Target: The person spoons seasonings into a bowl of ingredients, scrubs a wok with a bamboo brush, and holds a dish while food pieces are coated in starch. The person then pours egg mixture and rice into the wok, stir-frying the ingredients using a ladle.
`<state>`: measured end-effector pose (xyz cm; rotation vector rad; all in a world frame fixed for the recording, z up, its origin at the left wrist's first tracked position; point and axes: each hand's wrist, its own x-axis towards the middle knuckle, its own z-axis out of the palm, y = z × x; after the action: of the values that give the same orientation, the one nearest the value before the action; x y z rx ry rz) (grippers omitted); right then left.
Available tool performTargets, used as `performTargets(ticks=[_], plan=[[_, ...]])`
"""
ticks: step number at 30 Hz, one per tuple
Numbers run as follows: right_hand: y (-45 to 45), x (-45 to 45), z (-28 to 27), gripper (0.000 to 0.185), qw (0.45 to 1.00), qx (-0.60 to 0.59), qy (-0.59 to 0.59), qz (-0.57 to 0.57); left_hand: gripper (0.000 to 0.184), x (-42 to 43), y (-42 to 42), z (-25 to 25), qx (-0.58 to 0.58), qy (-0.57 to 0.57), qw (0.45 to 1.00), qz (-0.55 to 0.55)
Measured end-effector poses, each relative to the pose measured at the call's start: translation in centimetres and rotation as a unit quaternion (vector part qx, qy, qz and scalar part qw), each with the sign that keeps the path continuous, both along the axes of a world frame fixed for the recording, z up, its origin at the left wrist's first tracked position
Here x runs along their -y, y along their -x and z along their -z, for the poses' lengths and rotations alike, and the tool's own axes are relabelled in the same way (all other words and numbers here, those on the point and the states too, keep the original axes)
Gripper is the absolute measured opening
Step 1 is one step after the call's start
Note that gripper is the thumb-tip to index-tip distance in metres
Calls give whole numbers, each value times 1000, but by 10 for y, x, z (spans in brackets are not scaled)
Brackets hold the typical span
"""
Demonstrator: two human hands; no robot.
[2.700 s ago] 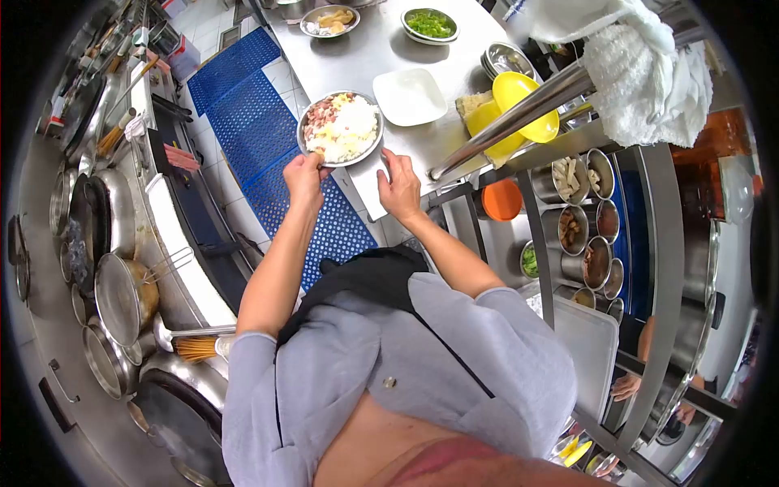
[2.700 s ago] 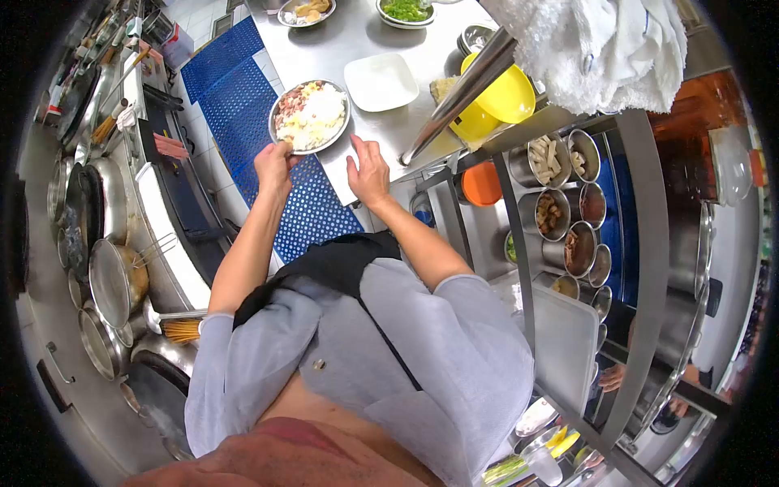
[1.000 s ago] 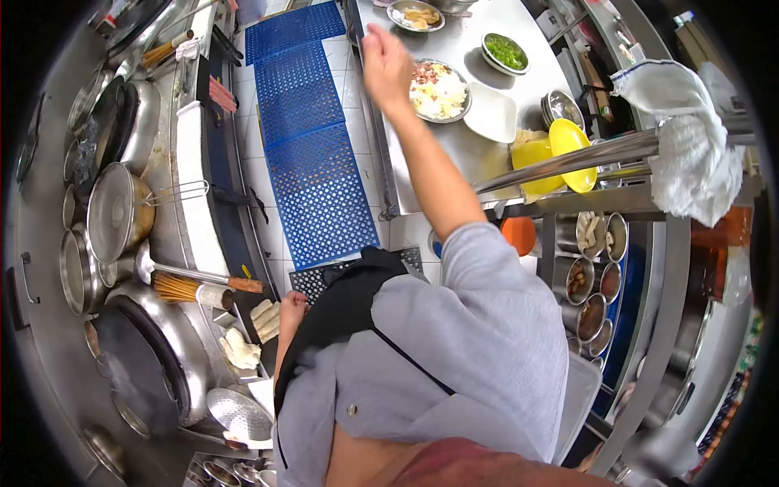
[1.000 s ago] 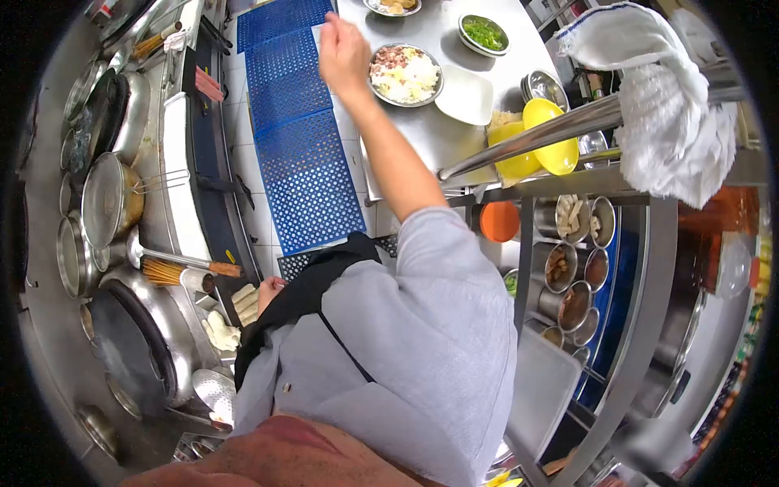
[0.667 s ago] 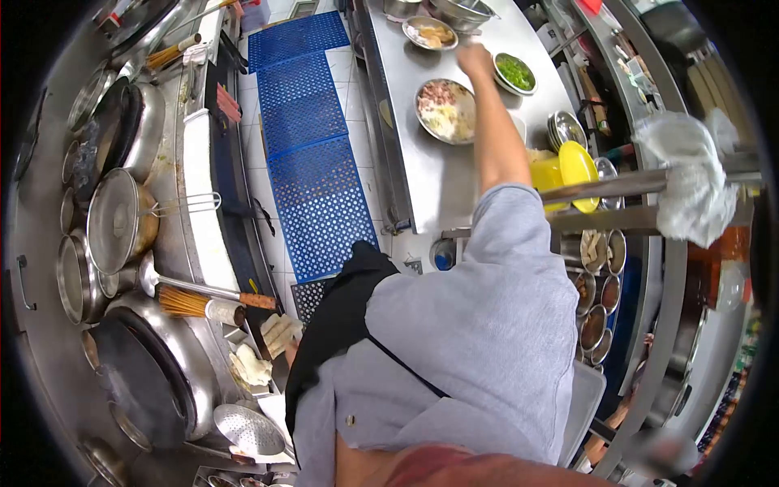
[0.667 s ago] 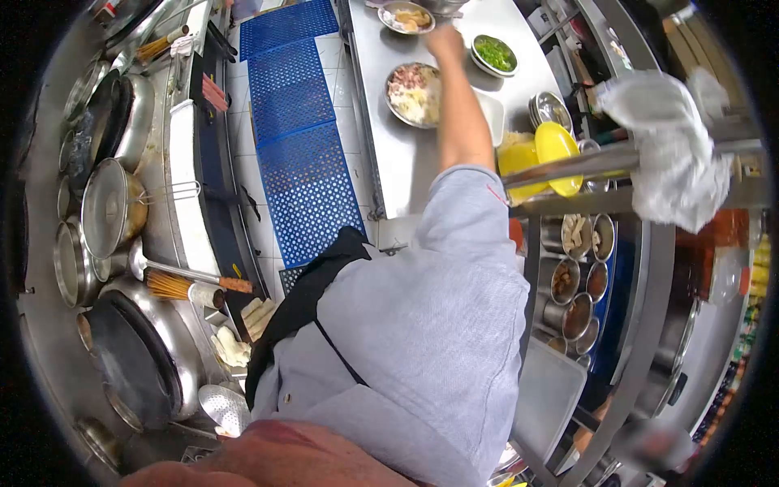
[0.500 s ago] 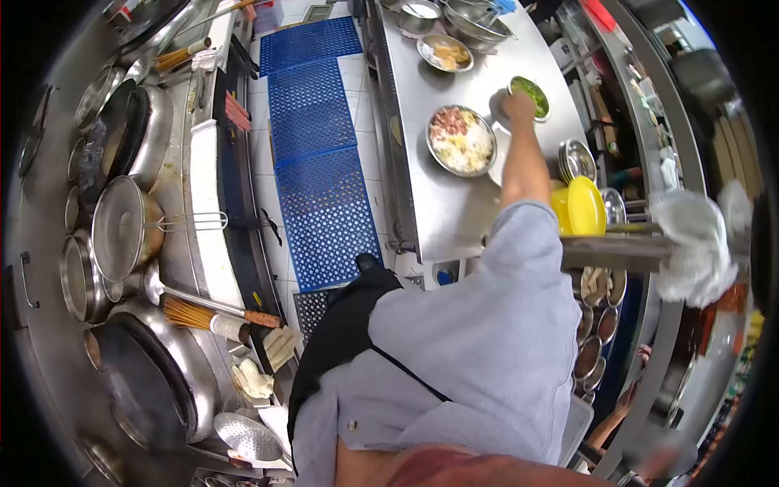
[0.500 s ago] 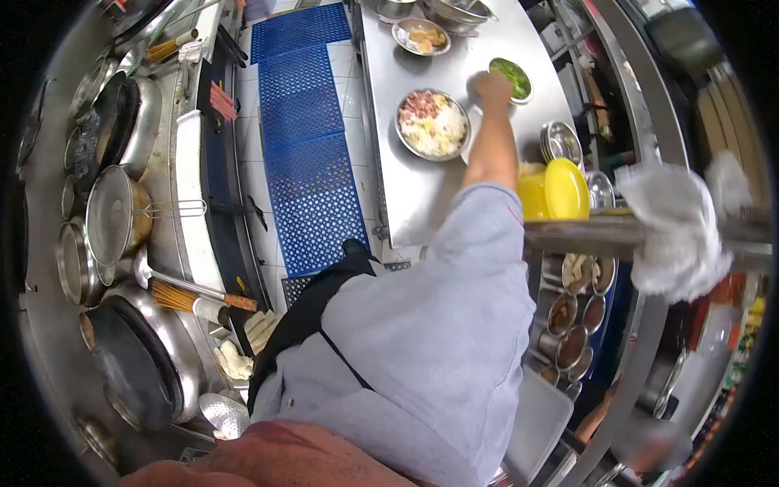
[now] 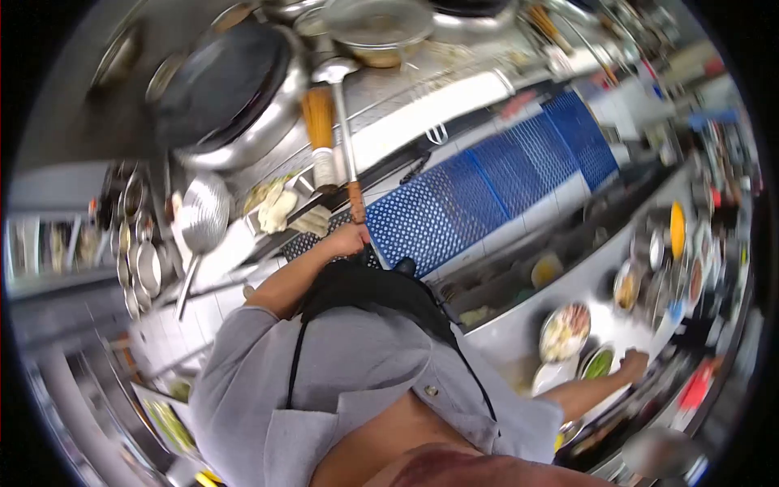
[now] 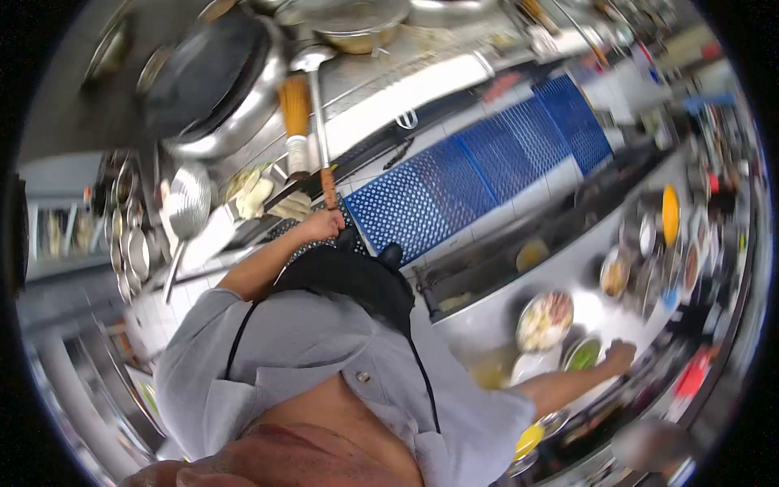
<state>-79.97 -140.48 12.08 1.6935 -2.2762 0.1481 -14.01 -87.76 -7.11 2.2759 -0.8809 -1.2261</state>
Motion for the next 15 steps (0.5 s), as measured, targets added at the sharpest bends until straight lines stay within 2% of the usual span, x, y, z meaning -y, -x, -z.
performTargets(ticks=[2, 4, 5, 6, 7, 8, 9, 10, 11, 12, 13, 14, 15], plan=[[-101, -30, -66, 37, 993, -22, 40, -113, 20, -13, 14, -1, -23, 5, 1000, -1], [-179, -40, -105, 40, 976, 88, 1, -201, 15, -38, 27, 16, 2, -13, 999, 30], [-194, -34, -98, 44, 943, 154, 29, -294, 13, -48, 34, 7, 13, -14, 998, 68], [-240, -56, -103, 41, 876, 304, 14, -374, 15, -61, 39, 13, 3, -23, 999, 43], [-277, -67, -98, 38, 866, 314, -1, -389, 16, -76, 43, 26, -9, -31, 999, 23], [-323, -95, -95, 34, 810, 380, -58, -442, 18, -90, 46, 36, -21, -38, 999, 4], [-374, -132, -90, 33, 782, 384, -80, -484, 20, -103, 50, 41, -13, -27, 999, -20], [-413, -158, -70, 30, 753, 391, -149, -508, 22, -114, 50, 45, -5, -13, 999, -38], [-452, -203, -65, 22, 758, 341, -180, -526, 24, -121, 50, 50, 3, 2, 999, -49], [-467, -214, -2, 21, 681, 396, -273, -552, 25, -126, 53, 57, -3, 2, 999, -53], [-495, -251, 21, 25, 624, 380, -378, -569, 26, -135, 51, 64, -9, 1, 998, -58], [-510, -275, 74, 32, 617, 263, -383, -636, 28, -148, 51, 74, -16, -2, 998, -64], [-521, -304, 114, 32, 615, 146, -426, -647, 30, -161, 49, 86, -29, 13, 999, -25]])
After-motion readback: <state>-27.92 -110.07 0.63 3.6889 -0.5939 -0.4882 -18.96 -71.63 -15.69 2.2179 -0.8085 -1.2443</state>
